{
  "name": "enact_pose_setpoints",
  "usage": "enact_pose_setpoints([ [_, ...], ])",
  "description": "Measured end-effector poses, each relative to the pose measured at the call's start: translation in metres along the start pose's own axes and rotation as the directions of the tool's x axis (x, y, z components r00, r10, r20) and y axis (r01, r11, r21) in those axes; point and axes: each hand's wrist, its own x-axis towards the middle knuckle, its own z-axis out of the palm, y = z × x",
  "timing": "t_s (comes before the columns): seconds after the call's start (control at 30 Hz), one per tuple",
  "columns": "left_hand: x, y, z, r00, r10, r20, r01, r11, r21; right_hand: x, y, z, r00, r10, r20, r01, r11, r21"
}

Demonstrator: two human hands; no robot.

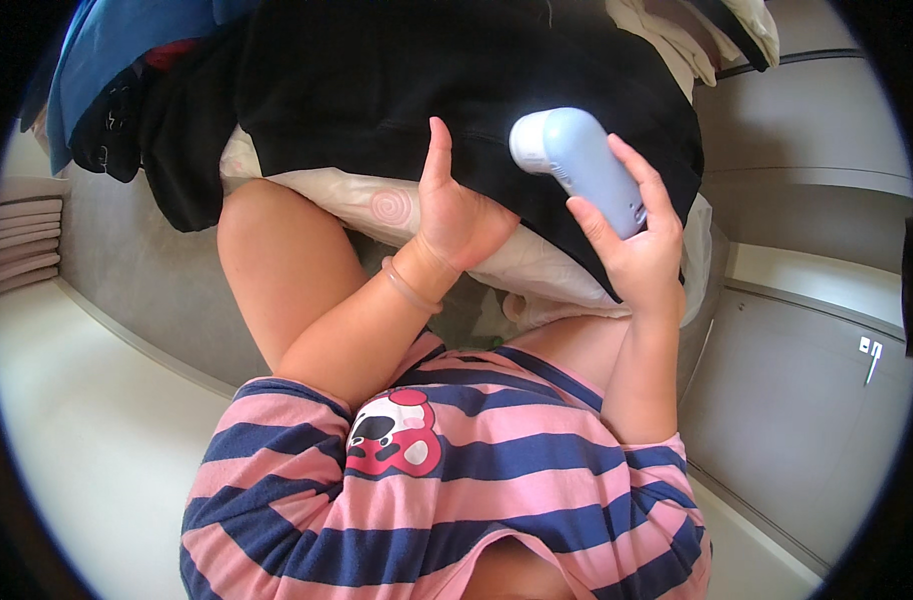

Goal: The person uses a lint remover to clean a black hoodie while sitting on a bed, moving the tool across the fabric and turning the garment over.

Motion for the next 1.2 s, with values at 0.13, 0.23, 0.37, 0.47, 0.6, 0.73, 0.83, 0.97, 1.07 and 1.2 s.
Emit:
enact_pose_setpoints([
  [0.13,-0.001,0.004,-0.003,0.994,-0.093,0.059,0.091,0.995,0.036,0.002,-0.005,0.008,0.999,-0.036,0.033,0.034,0.998,0.055],
  [0.23,-0.001,0.004,-0.003,0.995,-0.031,0.089,0.032,0.999,-0.008,0.002,-0.004,0.000,0.998,-0.024,0.063,0.019,0.996,0.089],
  [0.37,0.000,0.003,-0.003,0.997,-0.051,0.064,0.054,0.998,-0.037,-0.003,0.009,-0.017,0.995,0.040,0.090,-0.042,0.999,0.021],
  [0.47,0.000,0.002,-0.003,0.996,-0.076,0.052,0.076,0.997,0.013,-0.006,0.001,-0.004,0.998,-0.031,0.051,0.030,0.999,0.016],
  [0.6,-0.002,0.005,-0.004,0.992,-0.114,0.054,0.113,0.993,0.013,-0.003,-0.006,0.004,0.984,-0.170,0.044,0.170,0.985,0.012],
  [0.73,-0.003,0.005,-0.006,0.996,-0.084,0.020,0.085,0.995,-0.053,-0.016,0.003,-0.018,0.981,-0.056,0.184,0.051,0.998,0.034],
  [0.83,-0.008,0.004,-0.008,1.000,-0.026,0.002,0.026,1.000,-0.010,-0.030,0.011,-0.022,0.979,-0.012,0.205,0.014,1.000,-0.009],
  [0.97,-0.031,0.032,-0.059,1.000,0.007,0.025,-0.019,0.825,0.565,-0.040,0.013,-0.023,0.973,0.090,0.213,-0.088,0.996,-0.016],
  [1.07,-0.034,0.050,-0.011,0.938,0.045,-0.345,0.344,0.034,0.938,-0.045,0.019,-0.028,0.968,0.154,0.197,-0.170,0.983,0.065],
  [1.2,-0.032,0.061,-0.013,0.978,0.205,0.030,0.107,-0.625,0.773,-0.046,0.026,-0.028,0.958,0.177,0.224,-0.220,0.957,0.187],
])
